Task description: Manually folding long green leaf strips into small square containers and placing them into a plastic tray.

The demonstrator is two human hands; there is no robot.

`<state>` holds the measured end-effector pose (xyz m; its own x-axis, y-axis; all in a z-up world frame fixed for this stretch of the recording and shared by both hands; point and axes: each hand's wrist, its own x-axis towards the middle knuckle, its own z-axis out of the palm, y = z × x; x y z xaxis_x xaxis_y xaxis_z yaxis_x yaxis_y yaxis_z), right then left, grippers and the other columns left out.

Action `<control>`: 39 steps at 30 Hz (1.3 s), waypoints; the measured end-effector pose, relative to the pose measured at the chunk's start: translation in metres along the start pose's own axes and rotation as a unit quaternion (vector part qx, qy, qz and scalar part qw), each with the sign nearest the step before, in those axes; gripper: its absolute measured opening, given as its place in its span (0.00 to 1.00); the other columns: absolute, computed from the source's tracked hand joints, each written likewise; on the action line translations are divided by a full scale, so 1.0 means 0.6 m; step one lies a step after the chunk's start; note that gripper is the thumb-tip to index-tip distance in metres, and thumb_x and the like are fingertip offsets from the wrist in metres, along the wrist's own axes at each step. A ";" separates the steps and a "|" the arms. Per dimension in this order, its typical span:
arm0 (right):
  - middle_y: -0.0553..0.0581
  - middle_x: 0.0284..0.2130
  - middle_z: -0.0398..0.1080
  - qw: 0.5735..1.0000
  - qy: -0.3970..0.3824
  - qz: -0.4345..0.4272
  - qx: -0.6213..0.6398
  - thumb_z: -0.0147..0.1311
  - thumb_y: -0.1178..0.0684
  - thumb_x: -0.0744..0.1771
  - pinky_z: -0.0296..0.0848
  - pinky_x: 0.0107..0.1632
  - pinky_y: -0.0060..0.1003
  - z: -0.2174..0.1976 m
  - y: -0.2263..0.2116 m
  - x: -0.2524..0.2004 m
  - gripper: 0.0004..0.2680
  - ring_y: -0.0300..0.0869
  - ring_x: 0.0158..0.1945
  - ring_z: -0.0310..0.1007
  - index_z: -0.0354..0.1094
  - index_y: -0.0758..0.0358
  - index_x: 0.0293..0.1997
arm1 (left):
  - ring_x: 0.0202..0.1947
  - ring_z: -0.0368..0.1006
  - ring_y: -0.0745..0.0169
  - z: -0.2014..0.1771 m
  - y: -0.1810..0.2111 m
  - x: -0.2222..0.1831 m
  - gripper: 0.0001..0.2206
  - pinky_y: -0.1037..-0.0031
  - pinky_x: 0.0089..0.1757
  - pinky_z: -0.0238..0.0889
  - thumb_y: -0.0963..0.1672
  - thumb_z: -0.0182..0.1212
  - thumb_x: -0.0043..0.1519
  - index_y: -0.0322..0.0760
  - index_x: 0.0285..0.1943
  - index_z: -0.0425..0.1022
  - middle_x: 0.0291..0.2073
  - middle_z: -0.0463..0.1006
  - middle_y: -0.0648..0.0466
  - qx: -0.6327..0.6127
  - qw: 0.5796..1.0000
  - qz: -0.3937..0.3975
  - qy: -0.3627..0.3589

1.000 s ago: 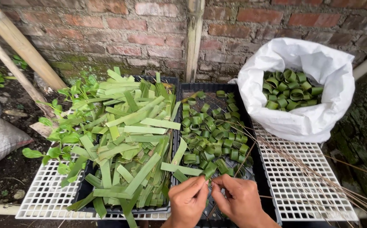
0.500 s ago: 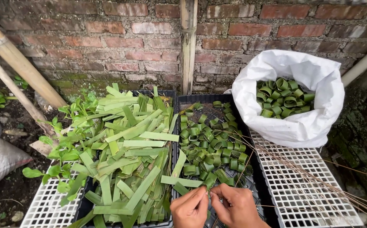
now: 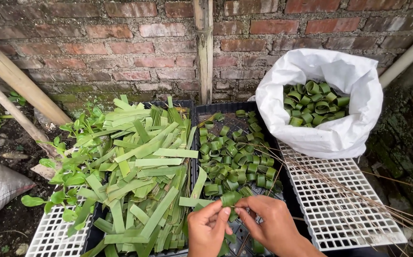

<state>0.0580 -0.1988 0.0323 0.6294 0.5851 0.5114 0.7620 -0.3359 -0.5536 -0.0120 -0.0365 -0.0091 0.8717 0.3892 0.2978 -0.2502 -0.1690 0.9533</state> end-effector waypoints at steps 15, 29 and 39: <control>0.46 0.21 0.73 0.993 -0.017 0.055 0.101 0.64 0.53 0.64 0.68 0.26 0.30 -0.016 0.001 0.010 0.04 0.34 0.22 0.67 0.77 0.57 0.29 | 0.17 0.75 0.64 -0.004 0.001 0.002 0.07 0.77 0.21 0.83 0.40 0.67 0.59 0.25 0.38 0.85 0.32 0.76 0.47 -0.092 0.993 -0.062 -0.043; 0.45 0.21 0.77 0.988 -0.041 0.066 0.133 0.66 0.53 0.63 0.70 0.25 0.27 -0.017 0.011 0.010 0.03 0.31 0.21 0.67 0.81 0.56 0.30 | 0.22 0.74 0.68 -0.013 0.024 0.003 0.08 0.78 0.24 0.87 0.40 0.65 0.60 0.26 0.39 0.86 0.33 0.77 0.48 -0.051 0.995 -0.053 -0.070; 0.46 0.19 0.75 0.984 -0.071 0.029 0.159 0.66 0.52 0.64 0.64 0.24 0.29 -0.031 0.002 0.016 0.05 0.33 0.21 0.66 0.79 0.57 0.27 | 0.17 0.68 0.68 -0.014 0.033 0.005 0.08 0.77 0.18 0.82 0.36 0.64 0.57 0.27 0.24 0.79 0.21 0.70 0.53 -0.066 0.991 -0.073 -0.094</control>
<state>0.0679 -0.2075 0.0485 0.6262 0.6764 0.3878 0.6246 -0.1374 -0.7688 -0.0179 -0.0312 0.0108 0.9627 0.2232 0.1527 -0.1572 0.0025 0.9876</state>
